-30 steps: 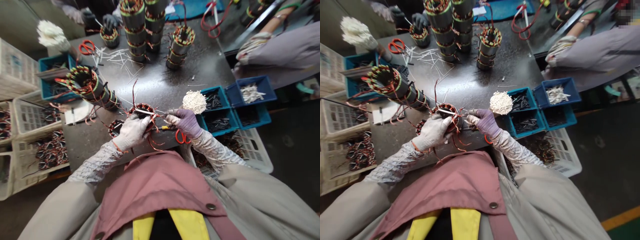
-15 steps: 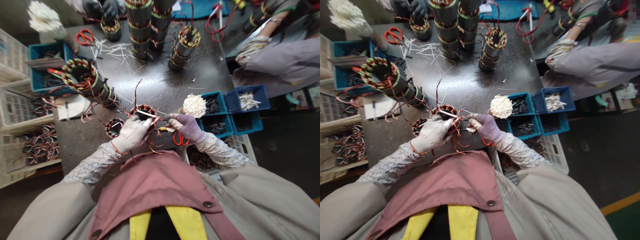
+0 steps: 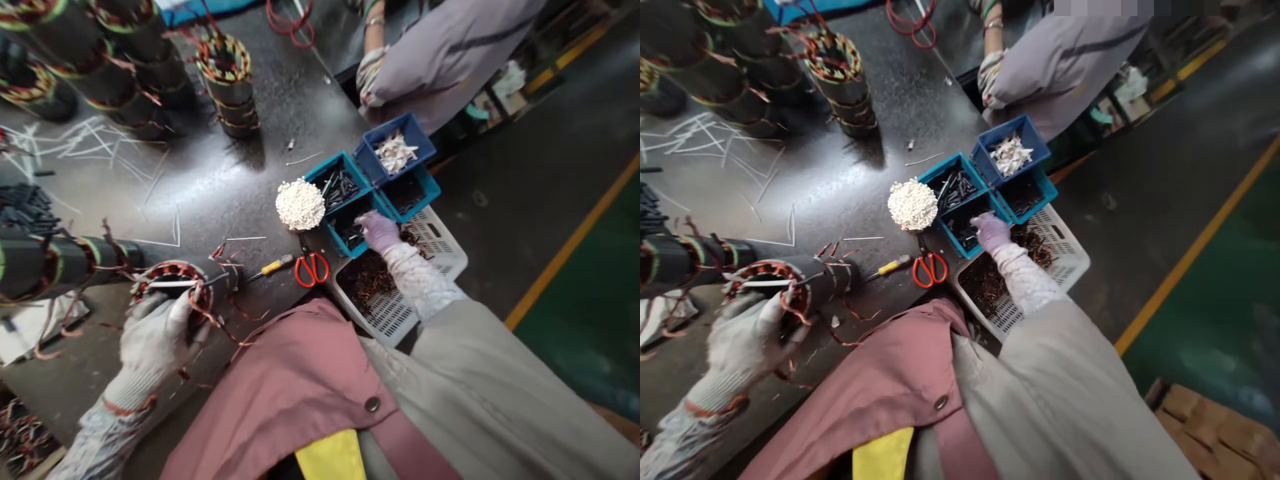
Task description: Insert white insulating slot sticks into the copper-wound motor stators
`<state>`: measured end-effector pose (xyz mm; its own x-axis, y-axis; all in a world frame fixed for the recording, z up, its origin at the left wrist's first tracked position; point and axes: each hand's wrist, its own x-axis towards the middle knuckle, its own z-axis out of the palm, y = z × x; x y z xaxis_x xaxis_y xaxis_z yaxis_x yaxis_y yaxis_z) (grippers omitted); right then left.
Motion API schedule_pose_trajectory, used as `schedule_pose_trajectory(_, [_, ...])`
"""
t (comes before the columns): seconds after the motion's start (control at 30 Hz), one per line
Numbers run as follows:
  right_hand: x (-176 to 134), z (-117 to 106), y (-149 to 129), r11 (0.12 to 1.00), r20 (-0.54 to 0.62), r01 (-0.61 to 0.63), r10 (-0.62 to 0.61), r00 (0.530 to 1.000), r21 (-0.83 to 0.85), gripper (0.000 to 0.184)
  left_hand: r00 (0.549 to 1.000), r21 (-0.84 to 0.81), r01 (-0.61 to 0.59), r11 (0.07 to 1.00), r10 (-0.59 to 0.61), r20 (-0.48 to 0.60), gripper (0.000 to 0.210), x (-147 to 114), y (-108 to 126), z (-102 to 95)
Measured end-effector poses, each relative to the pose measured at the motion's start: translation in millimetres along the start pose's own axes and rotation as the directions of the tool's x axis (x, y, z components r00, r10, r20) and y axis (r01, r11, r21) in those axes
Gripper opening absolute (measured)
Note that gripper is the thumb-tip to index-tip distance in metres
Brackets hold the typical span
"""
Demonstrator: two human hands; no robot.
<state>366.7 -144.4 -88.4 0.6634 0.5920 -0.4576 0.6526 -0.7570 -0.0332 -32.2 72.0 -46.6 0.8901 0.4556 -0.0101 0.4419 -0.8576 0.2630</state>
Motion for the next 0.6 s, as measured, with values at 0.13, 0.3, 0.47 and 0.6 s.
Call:
schedule_pose_trajectory(0.13, [40,3,27,0.963,0.22,0.057,0.003,0.975,-0.262,0.032,0.996,0.065,0.083,0.994,-0.085,0.02,0.05,0,9,-8.4])
schedule_pose_trajectory(0.3, [47,5,11,0.943,0.308,0.089,0.016,0.951,-0.322,0.032,0.99,0.13,0.043,0.991,-0.06,0.126,0.054,3,18,-12.9])
schedule_pose_trajectory(0.47, [49,1,9,0.927,0.359,0.136,-0.001,0.934,-0.351,0.026,0.994,0.111,-0.07,0.991,0.06,0.096,0.047,4,8,-11.0])
schedule_pose_trajectory(0.6, [49,2,5,0.924,0.318,0.145,-0.027,0.948,-0.354,0.022,0.969,0.035,-0.237,0.971,0.233,0.083,0.04,3,-5,-14.3])
